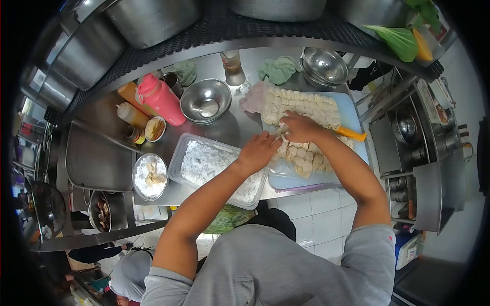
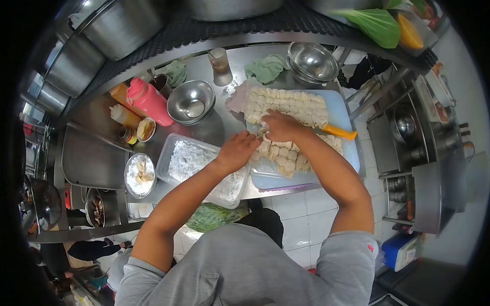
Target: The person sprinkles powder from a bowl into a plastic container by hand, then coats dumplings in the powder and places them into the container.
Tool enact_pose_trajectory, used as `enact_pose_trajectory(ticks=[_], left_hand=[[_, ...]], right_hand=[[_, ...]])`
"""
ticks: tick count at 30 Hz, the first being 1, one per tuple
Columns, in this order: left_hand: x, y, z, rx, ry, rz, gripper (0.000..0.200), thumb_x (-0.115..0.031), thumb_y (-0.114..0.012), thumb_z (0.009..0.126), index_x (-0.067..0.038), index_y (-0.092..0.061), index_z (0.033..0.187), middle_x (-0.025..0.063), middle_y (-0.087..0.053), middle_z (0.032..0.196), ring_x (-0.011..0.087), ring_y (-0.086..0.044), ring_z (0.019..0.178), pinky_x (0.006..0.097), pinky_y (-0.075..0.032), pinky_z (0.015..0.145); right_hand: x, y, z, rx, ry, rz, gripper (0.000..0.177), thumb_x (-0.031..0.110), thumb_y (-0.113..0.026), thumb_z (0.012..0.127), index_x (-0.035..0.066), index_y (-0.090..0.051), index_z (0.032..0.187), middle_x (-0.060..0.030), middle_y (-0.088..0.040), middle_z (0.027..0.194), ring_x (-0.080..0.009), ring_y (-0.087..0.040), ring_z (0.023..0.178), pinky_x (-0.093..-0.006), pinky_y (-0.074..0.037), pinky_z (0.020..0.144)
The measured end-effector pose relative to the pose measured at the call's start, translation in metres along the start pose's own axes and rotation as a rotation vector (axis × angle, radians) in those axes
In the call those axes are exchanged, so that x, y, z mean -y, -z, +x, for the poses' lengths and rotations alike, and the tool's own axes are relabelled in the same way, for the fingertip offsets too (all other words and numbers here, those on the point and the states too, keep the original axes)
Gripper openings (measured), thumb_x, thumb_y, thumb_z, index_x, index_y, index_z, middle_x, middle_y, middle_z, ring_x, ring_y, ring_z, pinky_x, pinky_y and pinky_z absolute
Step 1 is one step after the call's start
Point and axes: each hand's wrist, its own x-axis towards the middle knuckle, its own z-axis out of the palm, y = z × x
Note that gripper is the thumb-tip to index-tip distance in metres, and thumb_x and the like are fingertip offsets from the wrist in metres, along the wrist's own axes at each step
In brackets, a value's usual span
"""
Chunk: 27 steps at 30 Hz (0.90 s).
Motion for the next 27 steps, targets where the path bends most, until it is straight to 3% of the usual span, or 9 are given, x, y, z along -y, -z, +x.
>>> enact_pose_trajectory(ticks=[6, 7, 9, 12, 15, 18, 22, 25, 27], left_hand=[[0.025, -0.007, -0.014, 0.037, 0.093, 0.082, 0.019, -0.011, -0.052, 0.071, -0.006, -0.060, 0.088, 0.0069, -0.055, 0.093, 0.0234, -0.048, 0.097, 0.0347, -0.041, 0.078], [0.028, -0.021, -0.017, -0.030, 0.148, 0.012, 0.019, -0.010, -0.054, 0.069, -0.006, -0.060, 0.086, 0.0072, -0.055, 0.091, 0.0244, -0.049, 0.094, 0.0358, -0.042, 0.077], [0.022, -0.023, -0.006, -0.203, 0.281, -0.184, 0.011, -0.008, -0.055, 0.071, -0.004, -0.060, 0.080, 0.0119, -0.057, 0.085, 0.0305, -0.052, 0.086, 0.0396, -0.043, 0.075], [0.016, -0.031, 0.008, -0.094, 0.533, -0.553, 0.019, -0.018, -0.059, 0.076, -0.001, -0.058, 0.083, 0.0161, -0.058, 0.078, 0.0334, -0.055, 0.078, 0.0417, -0.044, 0.071], [0.020, -0.047, 0.009, -0.129, 0.524, -0.491, 0.019, -0.019, -0.060, 0.073, -0.002, -0.059, 0.082, 0.0156, -0.059, 0.078, 0.0324, -0.056, 0.076, 0.0410, -0.045, 0.070], [0.025, -0.048, 0.009, -0.026, 0.678, -0.500, 0.018, -0.018, -0.058, 0.071, -0.002, -0.061, 0.077, 0.0159, -0.060, 0.078, 0.0326, -0.057, 0.077, 0.0413, -0.045, 0.070], [0.028, -0.044, 0.010, 0.081, 0.630, -0.483, 0.024, -0.023, -0.057, 0.072, -0.001, -0.063, 0.080, 0.0164, -0.062, 0.079, 0.0321, -0.058, 0.080, 0.0402, -0.045, 0.071], [0.021, -0.043, 0.014, 0.106, 0.772, -0.643, 0.028, -0.027, -0.056, 0.075, -0.002, -0.064, 0.084, 0.0166, -0.063, 0.081, 0.0317, -0.059, 0.080, 0.0388, -0.045, 0.072], [0.017, -0.049, 0.013, -0.128, 0.714, -0.626, 0.028, -0.028, -0.055, 0.077, -0.003, -0.065, 0.084, 0.0165, -0.063, 0.079, 0.0313, -0.060, 0.079, 0.0378, -0.046, 0.071]], right_hand=[[0.007, 0.003, 0.001, 0.081, 0.079, 0.200, 0.059, 0.025, -0.066, 0.065, 0.004, -0.046, 0.116, -0.0212, -0.051, 0.112, -0.0354, -0.050, 0.104, -0.0393, -0.041, 0.089], [0.000, 0.001, 0.001, 0.046, 0.143, 0.197, 0.061, 0.026, -0.068, 0.064, 0.003, -0.046, 0.115, -0.0205, -0.053, 0.109, -0.0352, -0.050, 0.102, -0.0395, -0.041, 0.088], [0.009, 0.006, -0.001, 0.113, 0.031, 0.171, 0.063, 0.036, -0.068, 0.061, 0.002, -0.051, 0.112, -0.0200, -0.053, 0.111, -0.0339, -0.051, 0.103, -0.0394, -0.040, 0.089], [0.004, -0.010, 0.010, 0.106, 0.103, 0.042, 0.058, 0.039, -0.068, 0.062, 0.002, -0.057, 0.105, -0.0203, -0.054, 0.108, -0.0344, -0.052, 0.102, -0.0400, -0.042, 0.087], [0.010, -0.009, 0.011, 0.099, 0.060, 0.051, 0.059, 0.040, -0.068, 0.063, 0.002, -0.056, 0.106, -0.0206, -0.054, 0.107, -0.0346, -0.052, 0.102, -0.0406, -0.042, 0.087], [0.026, -0.008, 0.009, 0.104, -0.060, 0.041, 0.059, 0.040, -0.069, 0.063, 0.000, -0.056, 0.104, -0.0205, -0.054, 0.107, -0.0336, -0.053, 0.101, -0.0407, -0.043, 0.085], [0.043, -0.014, 0.003, 0.033, -0.184, -0.055, 0.053, 0.040, -0.068, 0.066, 0.003, -0.057, 0.102, -0.0177, -0.056, 0.106, -0.0308, -0.055, 0.100, -0.0392, -0.046, 0.082], [0.047, -0.014, -0.002, 0.006, -0.207, -0.082, 0.050, 0.037, -0.068, 0.067, 0.003, -0.057, 0.102, -0.0163, -0.058, 0.103, -0.0295, -0.056, 0.099, -0.0389, -0.046, 0.080], [0.047, -0.009, -0.004, 0.013, -0.208, -0.069, 0.049, 0.035, -0.068, 0.066, 0.004, -0.057, 0.102, -0.0158, -0.059, 0.100, -0.0286, -0.057, 0.098, -0.0389, -0.047, 0.079]])
